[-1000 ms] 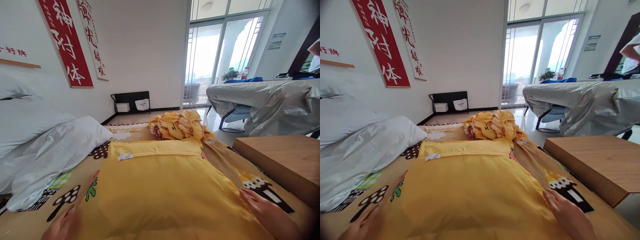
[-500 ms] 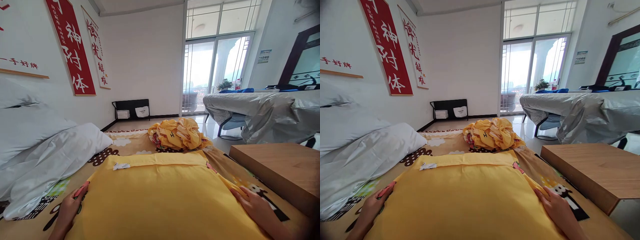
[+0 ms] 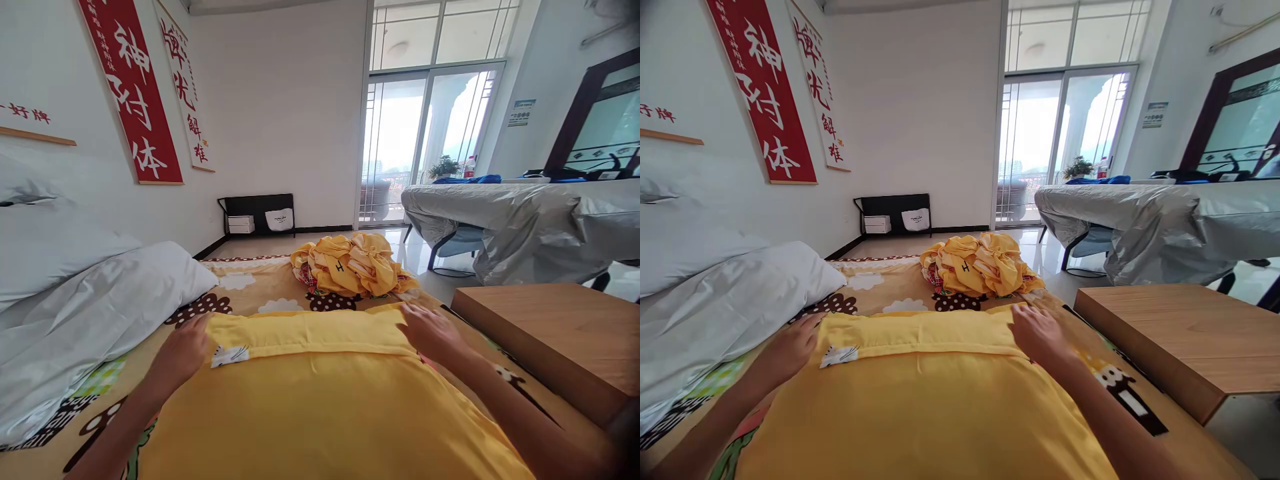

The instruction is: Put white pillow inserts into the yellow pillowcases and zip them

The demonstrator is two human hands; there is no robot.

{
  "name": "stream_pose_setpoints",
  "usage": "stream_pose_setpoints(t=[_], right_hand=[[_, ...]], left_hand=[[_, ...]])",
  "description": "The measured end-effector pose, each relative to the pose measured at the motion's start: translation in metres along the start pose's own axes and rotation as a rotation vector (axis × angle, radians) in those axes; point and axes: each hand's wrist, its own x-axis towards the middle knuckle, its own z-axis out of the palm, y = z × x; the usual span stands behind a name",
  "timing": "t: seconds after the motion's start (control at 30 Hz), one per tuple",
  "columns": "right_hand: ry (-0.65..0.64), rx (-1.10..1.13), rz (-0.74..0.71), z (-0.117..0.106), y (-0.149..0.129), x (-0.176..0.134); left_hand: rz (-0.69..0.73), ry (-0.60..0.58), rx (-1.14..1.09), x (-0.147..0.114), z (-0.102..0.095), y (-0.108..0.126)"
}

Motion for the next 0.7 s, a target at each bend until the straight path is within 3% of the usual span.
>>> stream_pose_setpoints(t=[0.07,0.1,0.17,0.27,0.37,0.43,0.7], right_hand=[[-0.058,0.033,-0.170,-0.007,-0.070,0.041],[-0.090,0.062,-0.209,-0.002,-0.101,0.053],[-0.162,0.092,-0.232,0.022,-0.146,0.059],[-0.267,0.102,-0.244,0.074,-0.166,0.038],[-0.310,0.146,-0.241,0.113,-0.156,0.016],[-0.331,0.173,-0.237,0.124,-0.147,0.014],[-0.549,0.150,-0.095,0.130,-0.089,0.040]], left_hand=[[0.235,-0.144,-0.028,0.043,-0.010,0.065],[0.271,-0.170,-0.037,0.058,-0.006,0.095],[0.303,-0.203,-0.047,0.072,0.018,0.144],[0.290,-0.291,-0.040,0.061,0.074,0.179],[0.263,-0.322,-0.041,0.042,0.119,0.178],[0.222,-0.338,-0.034,0.040,0.133,0.167],[-0.091,-0.486,0.028,0.072,0.140,0.072]])
